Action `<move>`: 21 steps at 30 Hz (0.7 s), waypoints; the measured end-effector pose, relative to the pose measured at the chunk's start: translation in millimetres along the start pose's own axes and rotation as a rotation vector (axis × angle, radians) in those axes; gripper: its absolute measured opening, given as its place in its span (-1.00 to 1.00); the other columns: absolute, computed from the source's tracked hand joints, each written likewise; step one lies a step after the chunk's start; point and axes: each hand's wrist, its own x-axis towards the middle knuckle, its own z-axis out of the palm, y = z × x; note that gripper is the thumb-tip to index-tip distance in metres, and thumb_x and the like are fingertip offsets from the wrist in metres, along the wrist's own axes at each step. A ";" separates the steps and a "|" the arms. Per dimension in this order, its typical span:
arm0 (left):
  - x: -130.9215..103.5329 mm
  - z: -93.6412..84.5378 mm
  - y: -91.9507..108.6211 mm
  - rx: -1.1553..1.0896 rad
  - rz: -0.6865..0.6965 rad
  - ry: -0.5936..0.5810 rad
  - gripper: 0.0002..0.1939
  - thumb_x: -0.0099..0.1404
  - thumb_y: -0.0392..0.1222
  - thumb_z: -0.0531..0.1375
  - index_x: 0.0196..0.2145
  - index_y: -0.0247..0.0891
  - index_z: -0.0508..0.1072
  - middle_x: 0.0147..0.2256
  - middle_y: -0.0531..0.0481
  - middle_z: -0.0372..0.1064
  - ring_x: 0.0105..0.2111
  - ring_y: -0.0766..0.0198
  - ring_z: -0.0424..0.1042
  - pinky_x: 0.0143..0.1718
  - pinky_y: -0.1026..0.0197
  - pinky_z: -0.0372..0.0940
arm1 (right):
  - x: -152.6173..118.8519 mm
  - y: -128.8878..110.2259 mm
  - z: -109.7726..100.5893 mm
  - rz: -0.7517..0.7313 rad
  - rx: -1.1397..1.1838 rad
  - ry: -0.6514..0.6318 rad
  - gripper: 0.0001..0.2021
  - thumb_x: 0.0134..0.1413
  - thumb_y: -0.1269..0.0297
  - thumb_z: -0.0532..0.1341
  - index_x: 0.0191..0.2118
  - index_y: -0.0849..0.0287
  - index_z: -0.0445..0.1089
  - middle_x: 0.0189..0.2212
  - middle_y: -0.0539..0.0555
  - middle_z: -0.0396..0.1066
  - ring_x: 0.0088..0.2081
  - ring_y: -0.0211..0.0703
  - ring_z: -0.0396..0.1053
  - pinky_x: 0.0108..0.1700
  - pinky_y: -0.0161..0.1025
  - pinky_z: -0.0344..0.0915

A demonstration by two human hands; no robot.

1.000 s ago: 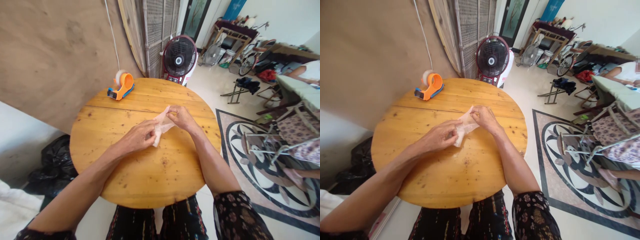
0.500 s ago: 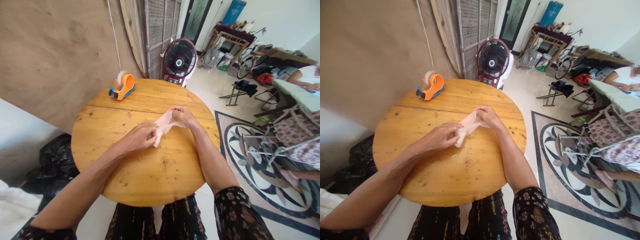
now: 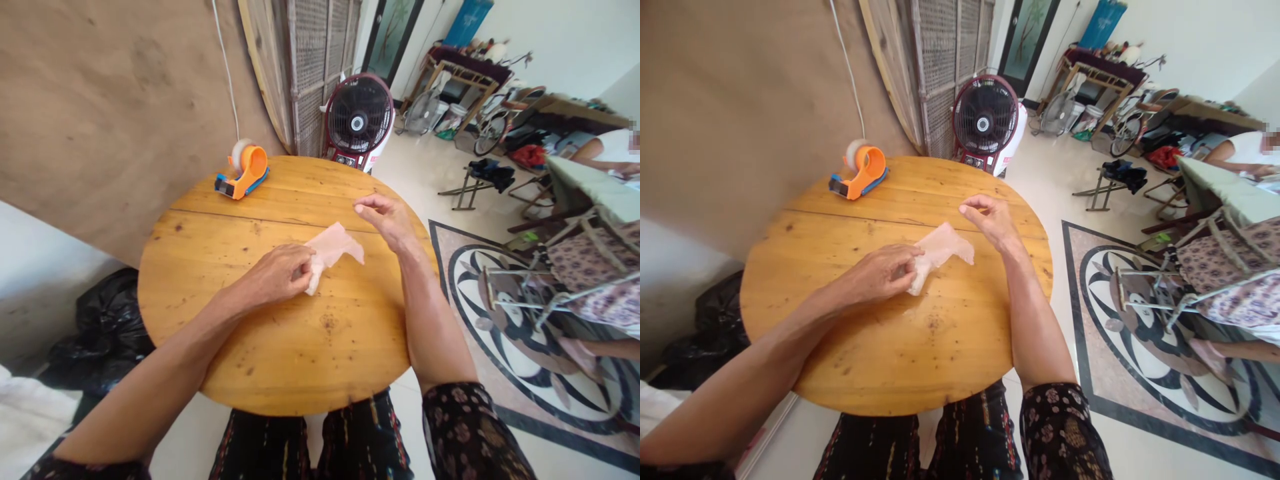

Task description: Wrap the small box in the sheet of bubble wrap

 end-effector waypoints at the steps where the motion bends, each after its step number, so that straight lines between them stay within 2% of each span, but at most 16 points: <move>1: 0.0 0.0 0.2 0.004 -0.007 -0.002 -0.89 0.23 -0.28 0.08 -0.42 -0.21 0.39 -0.24 -0.10 0.53 -0.06 0.08 0.50 -0.09 0.11 0.35 | -2.9 -7.1 -7.3 -0.025 -0.033 -0.030 -0.72 -0.04 -0.05 0.37 -0.37 0.06 0.53 -0.35 0.01 0.51 -0.29 -0.12 0.40 -0.16 -0.13 0.35; 2: 0.0 0.0 0.3 0.007 -0.014 -0.003 -0.89 0.23 -0.28 0.08 -0.42 -0.22 0.39 -0.26 -0.09 0.53 -0.09 0.10 0.50 -0.11 0.11 0.35 | -6.6 -15.0 -13.4 -0.063 -0.070 -0.083 -0.74 -0.06 -0.02 0.39 -0.37 0.04 0.54 -0.35 0.00 0.51 -0.30 -0.12 0.39 -0.16 -0.12 0.34; 4: 0.1 0.5 0.0 0.009 -0.016 0.000 -0.88 0.23 -0.27 0.08 -0.42 -0.22 0.39 -0.29 -0.08 0.52 -0.12 0.11 0.50 -0.11 0.12 0.35 | -14.8 -30.6 -20.1 -0.141 -0.138 -0.280 -0.75 -0.05 0.00 0.40 -0.35 0.06 0.57 -0.34 0.02 0.53 -0.30 -0.13 0.40 -0.15 -0.13 0.33; 8: 0.2 1.9 -1.7 0.010 0.004 0.006 -0.88 0.24 -0.27 0.07 -0.41 -0.22 0.39 -0.30 -0.07 0.51 -0.08 0.09 0.50 -0.10 0.11 0.34 | -25.6 -47.5 -10.2 -0.210 -0.205 -0.488 -0.74 0.08 0.03 0.32 -0.25 0.10 0.58 -0.28 0.06 0.56 -0.28 -0.13 0.45 -0.16 -0.17 0.35; 10: 0.1 2.1 -2.3 0.017 -0.003 -0.003 -0.89 0.24 -0.28 0.07 -0.41 -0.22 0.38 -0.30 -0.08 0.52 -0.08 0.07 0.50 -0.11 0.11 0.35 | -25.8 -45.3 -1.4 -0.268 -0.268 -0.526 -0.73 0.10 0.06 0.31 -0.15 0.08 0.57 -0.15 0.07 0.57 -0.13 -0.07 0.48 -0.04 -0.12 0.35; 13: -0.2 1.7 -2.2 0.016 0.000 -0.006 -0.89 0.22 -0.30 0.08 -0.42 -0.21 0.38 -0.24 -0.10 0.53 -0.01 0.06 0.48 -0.09 0.10 0.35 | -22.4 -32.1 5.9 -0.312 -0.447 -0.541 -0.61 0.03 0.10 0.36 0.00 0.04 0.52 0.01 0.09 0.52 0.07 0.06 0.41 0.15 0.01 0.26; 15: -0.5 1.5 -1.8 0.017 0.005 0.001 -0.89 0.22 -0.30 0.08 -0.42 -0.20 0.38 -0.22 -0.09 0.53 0.03 0.06 0.46 -0.07 0.10 0.35 | -19.4 -21.0 6.9 -0.295 -0.561 -0.538 -0.54 -0.02 0.15 0.39 0.05 0.04 0.49 0.05 0.11 0.50 0.11 0.10 0.38 0.19 0.07 0.21; 17: -0.7 1.3 -1.3 0.022 -0.002 0.003 -0.89 0.22 -0.31 0.08 -0.43 -0.20 0.37 -0.21 -0.09 0.53 0.01 0.07 0.47 -0.08 0.11 0.35 | -16.3 -11.2 7.3 -0.278 -0.616 -0.529 -0.57 -0.02 0.24 0.36 0.04 0.03 0.49 0.05 0.09 0.49 0.13 0.11 0.36 0.21 0.09 0.19; 21: -0.4 1.2 -0.8 0.026 -0.012 -0.001 -0.90 0.21 -0.30 0.09 -0.43 -0.21 0.36 -0.22 -0.10 0.53 -0.07 0.09 0.49 -0.12 0.12 0.35 | -10.1 1.2 11.1 -0.268 -0.592 -0.520 -0.62 0.00 0.44 0.21 -0.05 0.03 0.53 -0.01 0.03 0.54 0.07 0.02 0.42 0.17 0.01 0.24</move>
